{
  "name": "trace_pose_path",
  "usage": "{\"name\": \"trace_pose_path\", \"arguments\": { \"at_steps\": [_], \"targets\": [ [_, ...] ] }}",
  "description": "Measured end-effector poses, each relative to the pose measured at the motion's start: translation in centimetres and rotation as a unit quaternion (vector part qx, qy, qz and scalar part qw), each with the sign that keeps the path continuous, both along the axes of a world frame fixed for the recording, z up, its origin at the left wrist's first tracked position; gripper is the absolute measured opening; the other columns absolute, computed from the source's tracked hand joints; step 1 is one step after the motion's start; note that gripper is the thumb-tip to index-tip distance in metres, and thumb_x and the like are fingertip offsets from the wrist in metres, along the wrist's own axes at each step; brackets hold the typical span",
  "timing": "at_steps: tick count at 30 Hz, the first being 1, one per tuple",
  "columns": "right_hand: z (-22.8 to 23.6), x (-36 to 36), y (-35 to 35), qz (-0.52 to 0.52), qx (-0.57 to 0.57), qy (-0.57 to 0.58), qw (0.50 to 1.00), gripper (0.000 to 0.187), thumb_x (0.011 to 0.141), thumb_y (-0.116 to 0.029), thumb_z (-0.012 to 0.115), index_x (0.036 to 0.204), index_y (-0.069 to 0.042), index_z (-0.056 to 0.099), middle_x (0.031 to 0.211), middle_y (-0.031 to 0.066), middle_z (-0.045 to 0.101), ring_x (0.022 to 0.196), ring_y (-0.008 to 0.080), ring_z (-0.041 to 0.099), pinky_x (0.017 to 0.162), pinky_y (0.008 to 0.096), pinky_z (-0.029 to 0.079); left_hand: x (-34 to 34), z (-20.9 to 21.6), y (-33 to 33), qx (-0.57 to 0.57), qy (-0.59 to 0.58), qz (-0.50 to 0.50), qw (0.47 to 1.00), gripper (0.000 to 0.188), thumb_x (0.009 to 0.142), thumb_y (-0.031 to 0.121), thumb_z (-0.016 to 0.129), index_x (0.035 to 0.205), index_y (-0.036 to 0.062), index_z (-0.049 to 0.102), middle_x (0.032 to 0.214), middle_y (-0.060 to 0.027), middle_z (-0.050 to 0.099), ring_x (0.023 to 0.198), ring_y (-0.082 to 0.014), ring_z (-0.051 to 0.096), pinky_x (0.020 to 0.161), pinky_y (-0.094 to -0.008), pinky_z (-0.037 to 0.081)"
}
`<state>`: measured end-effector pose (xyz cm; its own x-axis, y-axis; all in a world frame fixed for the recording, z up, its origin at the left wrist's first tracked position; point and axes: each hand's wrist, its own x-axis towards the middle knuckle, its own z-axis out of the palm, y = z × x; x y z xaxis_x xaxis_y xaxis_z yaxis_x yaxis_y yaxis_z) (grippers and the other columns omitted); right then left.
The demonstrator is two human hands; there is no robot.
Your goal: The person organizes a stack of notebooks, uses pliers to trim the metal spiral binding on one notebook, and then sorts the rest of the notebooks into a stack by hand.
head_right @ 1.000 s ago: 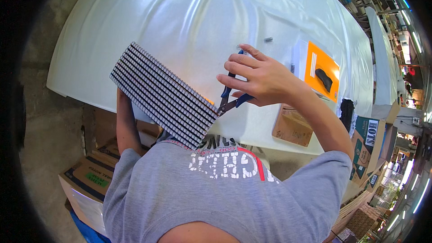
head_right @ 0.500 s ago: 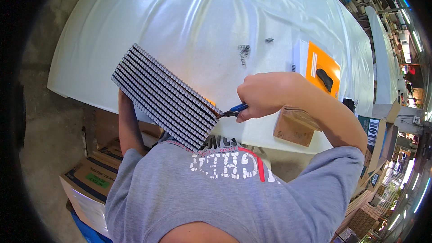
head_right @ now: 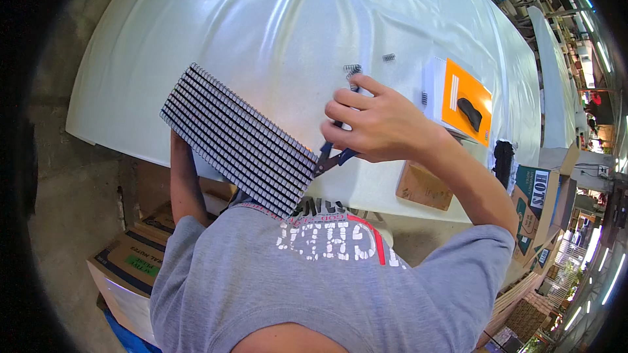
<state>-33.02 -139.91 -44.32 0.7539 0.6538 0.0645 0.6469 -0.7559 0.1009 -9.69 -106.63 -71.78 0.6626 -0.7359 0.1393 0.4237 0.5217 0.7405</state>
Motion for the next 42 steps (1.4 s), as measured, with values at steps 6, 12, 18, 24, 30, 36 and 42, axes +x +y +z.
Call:
{"name": "trace_pose_path", "arguments": {
  "at_steps": [6,12,18,24,30,36,42],
  "targets": [
    [2.9,0.7,1.6,-0.166,-0.073,0.370,0.911,0.028,0.071,-0.031,0.066,0.069,-0.003,0.063,0.069,0.0138,0.060,0.072,0.0305,0.060,0.065,0.0419,0.047,-0.2,0.1,0.7,-0.003,0.000,0.000,1.000,0.046,0.088,0.018,0.055,0.129,0.0015,0.042,0.126,-0.0066,0.050,0.113,-0.0165,0.047,0.098,-0.0317,0.039],
    [2.5,-0.4,1.3,-0.144,-0.084,0.297,0.940,0.022,0.072,-0.025,0.063,0.080,-0.005,0.063,0.076,0.0110,0.061,0.079,0.0266,0.061,0.071,0.0394,0.049,0.2,-0.8,0.3,-0.016,-0.016,-0.014,1.000,0.046,0.089,0.018,0.055,0.130,0.0016,0.041,0.127,-0.0067,0.049,0.115,-0.0165,0.046,0.099,-0.0318,0.038],
    [0.3,-0.4,0.3,-0.005,0.031,-0.087,0.996,0.016,0.070,-0.016,0.058,0.085,-0.011,0.055,0.087,0.0007,0.054,0.089,0.0152,0.053,0.088,0.0385,0.043,0.4,-1.8,0.1,-0.013,0.016,0.023,1.000,0.056,0.091,0.044,0.043,0.131,0.0046,0.039,0.125,-0.0123,0.051,0.111,-0.0226,0.053,0.093,-0.0376,0.046],
    [-0.5,0.3,0.6,0.060,0.013,-0.108,0.992,0.017,0.067,-0.016,0.058,0.083,-0.010,0.055,0.085,0.0012,0.054,0.087,0.0158,0.054,0.086,0.0376,0.044,0.4,-0.5,-0.2,-0.011,0.011,-0.009,1.000,0.048,0.089,0.025,0.052,0.130,0.0027,0.041,0.127,-0.0077,0.050,0.114,-0.0176,0.048,0.097,-0.0332,0.040],
    [2.2,0.4,1.7,-0.048,-0.116,0.213,0.969,0.018,0.067,-0.021,0.061,0.079,-0.008,0.060,0.079,0.0020,0.059,0.089,0.0170,0.056,0.079,0.0349,0.045,0.4,-0.3,-0.2,-0.005,0.005,-0.007,1.000,0.045,0.088,0.018,0.056,0.128,0.0016,0.044,0.124,-0.0061,0.052,0.113,-0.0159,0.048,0.098,-0.0322,0.039],
    [5.4,1.6,5.2,-0.221,-0.224,0.541,0.780,0.021,0.069,-0.022,0.062,0.085,-0.008,0.062,0.082,0.0032,0.059,0.094,0.0185,0.056,0.084,0.0372,0.042,0.2,0.3,0.5,-0.024,0.016,-0.026,0.999,0.044,0.088,0.018,0.056,0.127,0.0014,0.044,0.124,-0.0064,0.052,0.112,-0.0158,0.048,0.098,-0.0322,0.039],
    [2.1,-1.1,2.1,-0.035,-0.025,0.030,0.999,0.023,0.071,-0.015,0.057,0.094,-0.010,0.057,0.094,0.0028,0.054,0.100,0.0158,0.052,0.091,0.0409,0.040,0.8,-0.3,-0.2,-0.055,0.031,-0.059,0.996,0.043,0.088,0.017,0.056,0.127,0.0012,0.045,0.124,-0.0066,0.052,0.112,-0.0158,0.048,0.098,-0.0321,0.039]
  ]
}}
